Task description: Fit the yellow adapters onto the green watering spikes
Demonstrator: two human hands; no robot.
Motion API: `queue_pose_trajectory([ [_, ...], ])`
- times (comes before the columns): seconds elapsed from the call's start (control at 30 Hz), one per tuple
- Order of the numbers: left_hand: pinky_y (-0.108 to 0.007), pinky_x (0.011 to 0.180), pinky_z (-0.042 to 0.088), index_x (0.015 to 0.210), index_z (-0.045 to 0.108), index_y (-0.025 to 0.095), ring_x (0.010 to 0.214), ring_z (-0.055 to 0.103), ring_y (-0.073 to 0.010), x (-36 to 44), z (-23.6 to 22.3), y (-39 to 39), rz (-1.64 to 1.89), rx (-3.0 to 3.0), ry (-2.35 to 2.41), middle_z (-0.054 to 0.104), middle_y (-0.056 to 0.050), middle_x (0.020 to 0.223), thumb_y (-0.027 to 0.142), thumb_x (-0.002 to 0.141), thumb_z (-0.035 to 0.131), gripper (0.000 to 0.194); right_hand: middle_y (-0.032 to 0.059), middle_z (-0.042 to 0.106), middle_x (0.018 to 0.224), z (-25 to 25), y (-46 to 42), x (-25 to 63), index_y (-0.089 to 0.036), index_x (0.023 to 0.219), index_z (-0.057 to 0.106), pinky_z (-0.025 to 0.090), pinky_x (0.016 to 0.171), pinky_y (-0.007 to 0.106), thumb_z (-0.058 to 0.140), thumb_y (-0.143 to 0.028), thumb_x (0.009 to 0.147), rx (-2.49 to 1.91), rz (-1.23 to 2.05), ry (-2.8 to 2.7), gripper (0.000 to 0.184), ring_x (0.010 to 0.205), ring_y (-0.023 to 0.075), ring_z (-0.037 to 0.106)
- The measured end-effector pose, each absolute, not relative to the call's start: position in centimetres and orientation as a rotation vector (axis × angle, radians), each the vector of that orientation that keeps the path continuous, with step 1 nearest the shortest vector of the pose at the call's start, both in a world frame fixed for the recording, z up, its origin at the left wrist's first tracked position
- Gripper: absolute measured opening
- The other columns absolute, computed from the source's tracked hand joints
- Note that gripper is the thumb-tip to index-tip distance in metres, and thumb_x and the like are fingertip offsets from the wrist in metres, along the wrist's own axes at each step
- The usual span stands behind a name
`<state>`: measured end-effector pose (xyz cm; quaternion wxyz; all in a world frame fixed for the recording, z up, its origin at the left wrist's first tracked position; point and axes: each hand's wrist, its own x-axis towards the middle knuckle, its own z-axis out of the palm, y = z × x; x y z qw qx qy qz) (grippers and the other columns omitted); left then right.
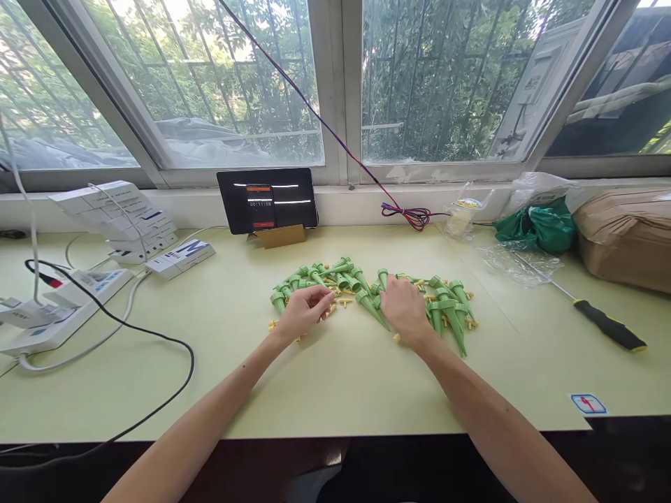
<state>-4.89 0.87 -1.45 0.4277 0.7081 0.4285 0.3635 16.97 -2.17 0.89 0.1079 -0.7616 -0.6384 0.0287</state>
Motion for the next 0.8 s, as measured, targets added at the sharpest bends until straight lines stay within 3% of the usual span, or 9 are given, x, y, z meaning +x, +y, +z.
queue_pose_trajectory([
  [0.3, -0.021, 0.049, 0.046, 0.08, 0.065, 0.017, 0.052, 0.055, -0.01, -4.8, -1.3, 0.9, 0.92, 1.767, 1.079, 0.059, 0.001, 0.063, 0.044, 0.09, 0.062, 0.029, 0.0141, 0.068, 0.099, 0.9, -2.3, 16.8, -0.014, 0.105, 0.06, 0.044, 0.066, 0.029, 0.055, -0.025, 0.096, -2.226, 0.03, -1.854, 0.016, 0.086, 0.0257, 0.07],
  [0.5, -0.021, 0.048, 0.045, 0.078, 0.064, 0.017, 0.05, 0.054, -0.0102, -4.8, -1.1, 0.9, 0.959, 1.799, 1.102, 0.059, 0.001, 0.061, 0.044, 0.09, 0.061, 0.029, 0.009, 0.067, 0.092, 0.6, -2.4, 16.4, -0.017, 0.094, 0.061, 0.037, 0.062, 0.028, 0.047, -0.025, 0.1, -1.921, -0.05, -1.868, 0.017, 0.078, 0.0209, 0.065],
  [0.8, -0.023, 0.054, 0.045, 0.085, 0.066, 0.019, 0.054, 0.053, -0.0114, -5.2, -1.0, 1.3, 1.084, 2.156, 1.307, 0.061, 0.002, 0.064, 0.033, 0.089, 0.058, 0.017, 0.0037, 0.063, 0.083, -2.4, -3.4, 13.1, -0.017, 0.086, 0.057, 0.035, 0.065, 0.025, 0.053, -0.018, 0.095, -1.285, 0.316, -2.218, 0.01, 0.072, 0.0152, 0.055],
])
